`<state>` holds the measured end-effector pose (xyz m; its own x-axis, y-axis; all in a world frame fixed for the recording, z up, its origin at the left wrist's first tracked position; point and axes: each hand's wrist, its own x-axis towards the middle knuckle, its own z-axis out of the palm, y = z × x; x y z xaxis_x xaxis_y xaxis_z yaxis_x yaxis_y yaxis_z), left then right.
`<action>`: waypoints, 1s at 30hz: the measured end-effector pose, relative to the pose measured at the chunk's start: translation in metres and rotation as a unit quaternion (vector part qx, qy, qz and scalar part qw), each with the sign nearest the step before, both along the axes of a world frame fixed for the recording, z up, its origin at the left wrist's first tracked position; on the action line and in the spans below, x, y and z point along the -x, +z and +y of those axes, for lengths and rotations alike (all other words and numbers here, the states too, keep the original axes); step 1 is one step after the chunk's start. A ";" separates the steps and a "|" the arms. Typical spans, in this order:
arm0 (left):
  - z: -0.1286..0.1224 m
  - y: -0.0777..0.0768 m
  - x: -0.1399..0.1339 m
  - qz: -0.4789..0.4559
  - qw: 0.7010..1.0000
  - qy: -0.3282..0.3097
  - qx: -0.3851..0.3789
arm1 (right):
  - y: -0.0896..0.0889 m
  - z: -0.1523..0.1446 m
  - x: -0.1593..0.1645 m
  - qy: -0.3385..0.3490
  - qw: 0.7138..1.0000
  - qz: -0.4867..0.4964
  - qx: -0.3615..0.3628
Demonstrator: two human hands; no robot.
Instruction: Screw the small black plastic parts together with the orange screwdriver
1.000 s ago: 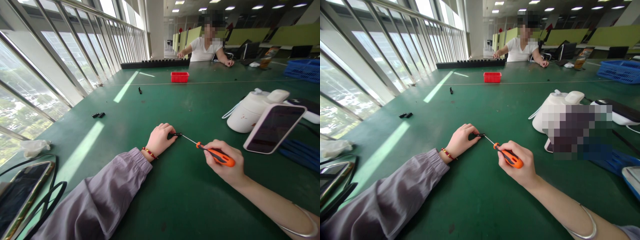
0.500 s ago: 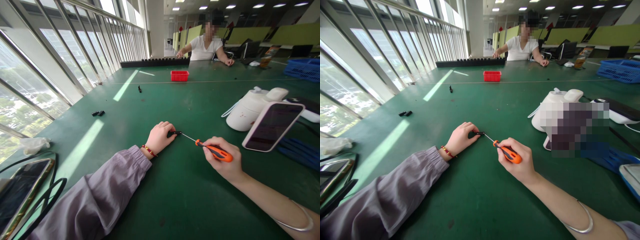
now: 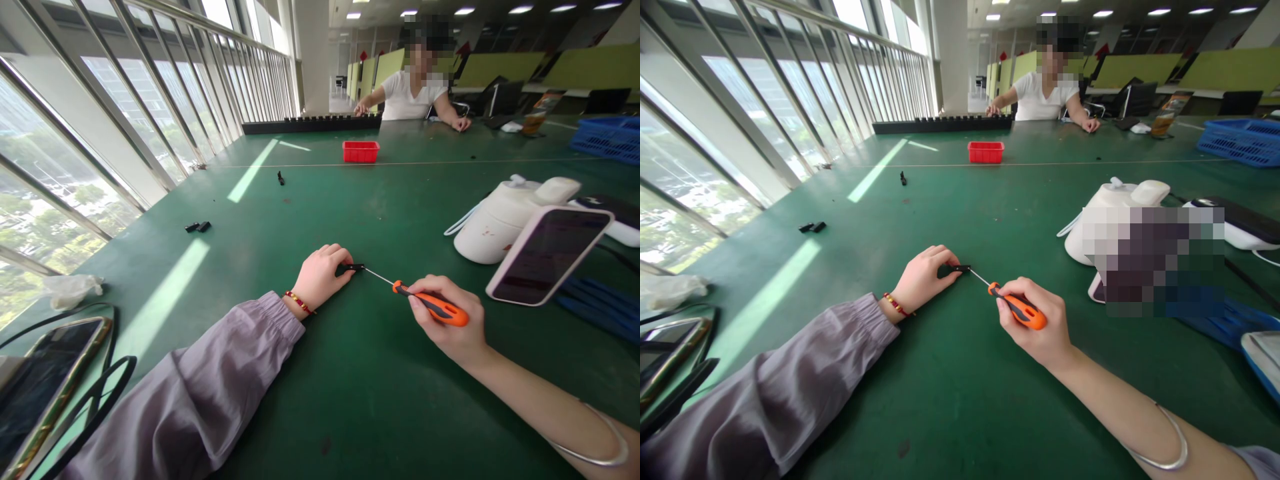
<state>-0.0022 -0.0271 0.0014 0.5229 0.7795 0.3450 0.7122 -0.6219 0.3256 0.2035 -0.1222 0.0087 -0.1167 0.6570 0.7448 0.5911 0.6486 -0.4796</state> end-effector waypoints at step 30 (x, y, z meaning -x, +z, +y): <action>-0.001 0.001 0.001 -0.001 1.000 -0.028 0.001 | -0.004 0.000 0.002 -0.026 0.995 0.076 0.058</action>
